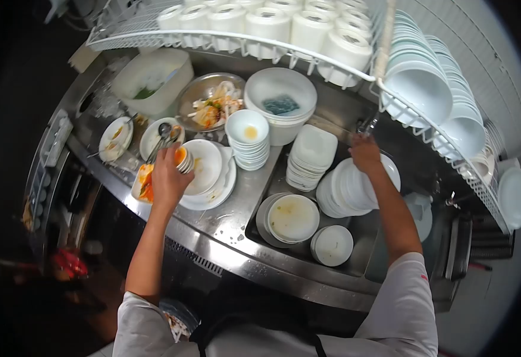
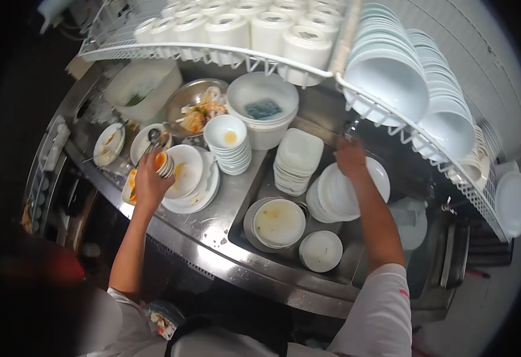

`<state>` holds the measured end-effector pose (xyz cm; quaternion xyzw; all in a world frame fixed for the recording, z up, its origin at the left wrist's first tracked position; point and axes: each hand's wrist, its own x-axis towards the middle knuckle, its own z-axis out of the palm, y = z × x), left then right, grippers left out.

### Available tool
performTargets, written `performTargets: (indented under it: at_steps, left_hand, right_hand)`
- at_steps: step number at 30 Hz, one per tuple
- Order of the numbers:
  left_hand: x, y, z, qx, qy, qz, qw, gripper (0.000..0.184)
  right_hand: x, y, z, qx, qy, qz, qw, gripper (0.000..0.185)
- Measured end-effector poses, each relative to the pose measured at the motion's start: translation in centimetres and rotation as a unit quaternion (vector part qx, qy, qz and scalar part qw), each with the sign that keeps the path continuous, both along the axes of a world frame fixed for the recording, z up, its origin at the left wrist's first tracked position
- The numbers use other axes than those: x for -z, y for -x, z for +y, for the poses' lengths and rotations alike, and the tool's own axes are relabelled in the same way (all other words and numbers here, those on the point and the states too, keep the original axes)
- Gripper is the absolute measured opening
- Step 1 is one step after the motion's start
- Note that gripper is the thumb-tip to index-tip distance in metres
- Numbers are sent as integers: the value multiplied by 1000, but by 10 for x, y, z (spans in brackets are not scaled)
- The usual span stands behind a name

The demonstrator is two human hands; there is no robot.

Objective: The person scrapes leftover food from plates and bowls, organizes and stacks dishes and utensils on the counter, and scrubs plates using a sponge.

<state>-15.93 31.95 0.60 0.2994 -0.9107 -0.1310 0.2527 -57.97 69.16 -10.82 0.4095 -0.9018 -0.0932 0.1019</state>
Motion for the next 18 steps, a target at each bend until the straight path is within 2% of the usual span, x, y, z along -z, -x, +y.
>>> performTargets:
  at_steps: [1,4,7,8,10,11,12,13,14,15,17,18]
  left_hand:
    - [-16,-1,11,-1,5,10,1000,72]
    - [-50,2,48,27,4,34,999,73]
    - [-56,20,89,86,-59,64,993,73]
    - [-53,31,106,103,-90,67,988,73]
    - [-35,57,142,133,-143,50,979,71]
    - [-20,74,157,145,-161,32,976,70]
    - [-6,91,171,164,-166,12,972,71]
    - [9,105,186,185,-172,-12,968,73]
    - [24,117,199,207,-178,-39,961,74]
    - [41,129,211,211,-186,-61,958,78]
    - [63,153,232,219,-198,-99,950,87]
    - [55,159,234,243,-264,-91,929,95]
  right_hand:
    - [-22,-1,-1,14,-9,-42,999,46]
    - [-33,7,-8,126,82,-128,980,39]
    - [-72,-26,-6,116,175,-114,971,38]
    - [-82,-49,-11,157,259,-130,944,34]
    - [-76,-117,-10,145,518,-236,809,32]
    - [-35,-137,-10,86,594,-327,730,32]
    - [-51,-175,-23,111,570,-447,680,35]
    - [-68,-206,-42,170,573,-525,605,38]
    - [-58,-215,-55,180,568,-567,569,39]
    - [-40,-214,-60,189,563,-605,530,39]
    - [7,-194,-53,227,618,-610,441,37]
    - [25,-184,-48,241,644,-610,395,35]
